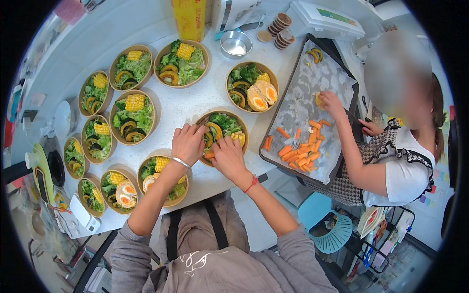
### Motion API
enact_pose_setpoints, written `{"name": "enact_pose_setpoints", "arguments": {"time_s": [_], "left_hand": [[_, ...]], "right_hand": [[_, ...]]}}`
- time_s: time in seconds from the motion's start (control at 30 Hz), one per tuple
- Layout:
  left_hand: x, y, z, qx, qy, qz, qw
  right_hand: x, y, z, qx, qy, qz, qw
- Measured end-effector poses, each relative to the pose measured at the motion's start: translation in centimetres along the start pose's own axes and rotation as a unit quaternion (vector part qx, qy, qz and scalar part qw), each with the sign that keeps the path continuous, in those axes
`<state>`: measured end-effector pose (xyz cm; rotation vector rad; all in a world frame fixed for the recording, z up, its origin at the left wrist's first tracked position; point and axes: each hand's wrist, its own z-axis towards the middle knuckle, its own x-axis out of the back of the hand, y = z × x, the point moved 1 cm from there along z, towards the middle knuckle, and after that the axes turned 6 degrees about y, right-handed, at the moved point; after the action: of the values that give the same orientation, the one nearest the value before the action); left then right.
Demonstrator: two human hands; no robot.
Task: The person assembles multiple salad bowls by adding corn, sliced boiled eggs, and carrot sticks to bowls containing greens and other vegetables. A second person assists by placing additional toppings on the bowls.
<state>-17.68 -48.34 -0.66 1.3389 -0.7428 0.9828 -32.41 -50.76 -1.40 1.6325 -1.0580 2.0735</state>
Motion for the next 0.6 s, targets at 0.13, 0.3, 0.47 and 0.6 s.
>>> {"name": "enact_pose_setpoints", "arguments": {"time_s": [0.13, 0.3, 0.47, 0.6], "left_hand": [[-0.5, -0.6, -0.7, 0.024, 0.008, -0.051, 0.998], [-0.5, -0.6, -1.0, 0.025, 0.044, -0.096, 0.994], [-0.1, -0.4, -2.0, 0.038, 0.080, -0.126, 0.988], [0.6, 0.4, -2.6, 0.087, 0.098, -0.163, 0.978]], "right_hand": [[0.1, -0.5, 0.5, -0.006, -0.004, -0.006, 1.000], [-1.1, -0.5, 0.5, 0.027, 0.074, -0.036, 0.996], [-0.8, 0.0, 0.7, 0.038, 0.064, 0.012, 0.997], [-1.3, -0.3, 1.0, 0.054, 0.095, 0.066, 0.992]]}}
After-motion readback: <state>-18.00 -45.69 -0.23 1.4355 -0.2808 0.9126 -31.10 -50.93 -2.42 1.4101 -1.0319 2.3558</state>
